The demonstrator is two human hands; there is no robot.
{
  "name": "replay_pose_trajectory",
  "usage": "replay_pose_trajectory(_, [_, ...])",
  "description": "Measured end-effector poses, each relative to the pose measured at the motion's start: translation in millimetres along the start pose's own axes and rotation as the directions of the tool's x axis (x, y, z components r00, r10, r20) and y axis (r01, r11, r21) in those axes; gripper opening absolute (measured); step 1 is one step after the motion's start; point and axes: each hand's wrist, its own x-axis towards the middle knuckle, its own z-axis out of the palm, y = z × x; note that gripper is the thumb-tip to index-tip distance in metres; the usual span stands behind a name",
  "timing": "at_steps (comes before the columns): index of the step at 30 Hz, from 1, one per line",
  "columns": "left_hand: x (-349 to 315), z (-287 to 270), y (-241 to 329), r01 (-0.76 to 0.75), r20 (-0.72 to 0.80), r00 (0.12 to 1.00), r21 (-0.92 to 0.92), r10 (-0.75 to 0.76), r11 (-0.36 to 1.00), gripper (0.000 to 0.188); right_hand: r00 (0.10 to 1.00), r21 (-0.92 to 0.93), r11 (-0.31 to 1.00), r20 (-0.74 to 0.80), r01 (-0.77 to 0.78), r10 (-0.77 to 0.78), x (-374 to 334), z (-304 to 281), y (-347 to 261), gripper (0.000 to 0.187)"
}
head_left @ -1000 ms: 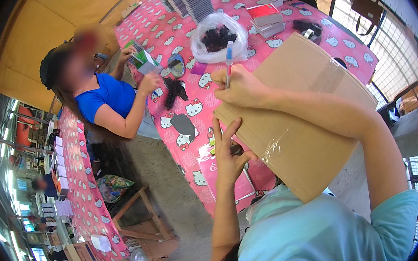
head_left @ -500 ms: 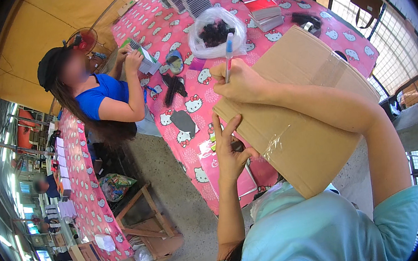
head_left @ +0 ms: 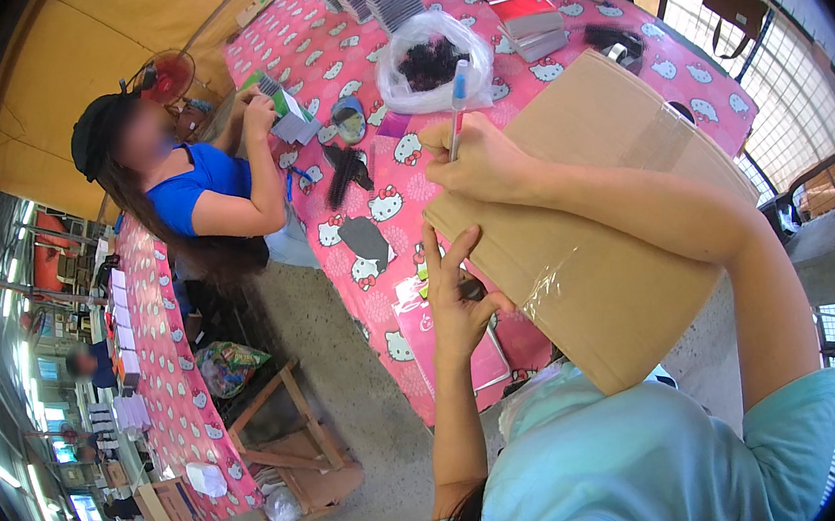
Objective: The person tapes a cardboard box closed using a tape dispenser, writes on the top of the box with a marker, and then records information in a notebook.
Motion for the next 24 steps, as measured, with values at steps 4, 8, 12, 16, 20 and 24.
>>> replay_pose_trajectory(4, [2.5,-0.2,1.9,0.006,0.020,1.000,0.024,-0.006,1.000,0.099,0.998,0.055,0.998,-0.051,0.034,-0.031,-1.1,-1.3,16.8,0.023])
replay_pose_trajectory(8, [2.4,-0.5,2.7,-0.031,0.012,0.999,0.060,0.031,0.998,0.099,0.806,0.699,0.548,0.070,-0.460,0.588,23.4,-35.5,24.3,0.033])
replay_pose_trajectory(12, [-0.8,-3.1,-0.1,0.006,0.009,1.000,0.070,-0.007,0.998,0.100,0.775,0.876,0.395,-0.040,-0.276,0.631,41.5,-72.9,18.3,0.037])
replay_pose_trajectory(16, [-0.3,-3.6,2.8,0.045,0.022,0.999,0.096,-0.048,0.994,0.100,0.882,0.689,0.661,-0.068,-0.297,0.467,40.7,-64.4,6.4,0.037])
replay_pose_trajectory(20, [1.6,4.1,4.4,-0.003,-0.086,0.996,0.025,0.005,1.000,0.096,0.997,0.200,0.980,-0.076,-0.012,0.027,19.1,-27.2,20.2,0.034])
replay_pose_trajectory(24, [-2.0,-5.0,-2.3,0.044,0.007,0.999,0.101,-0.045,0.994,0.102,0.998,0.176,0.983,-0.039,-0.044,0.051,4.2,-0.6,12.5,0.028])
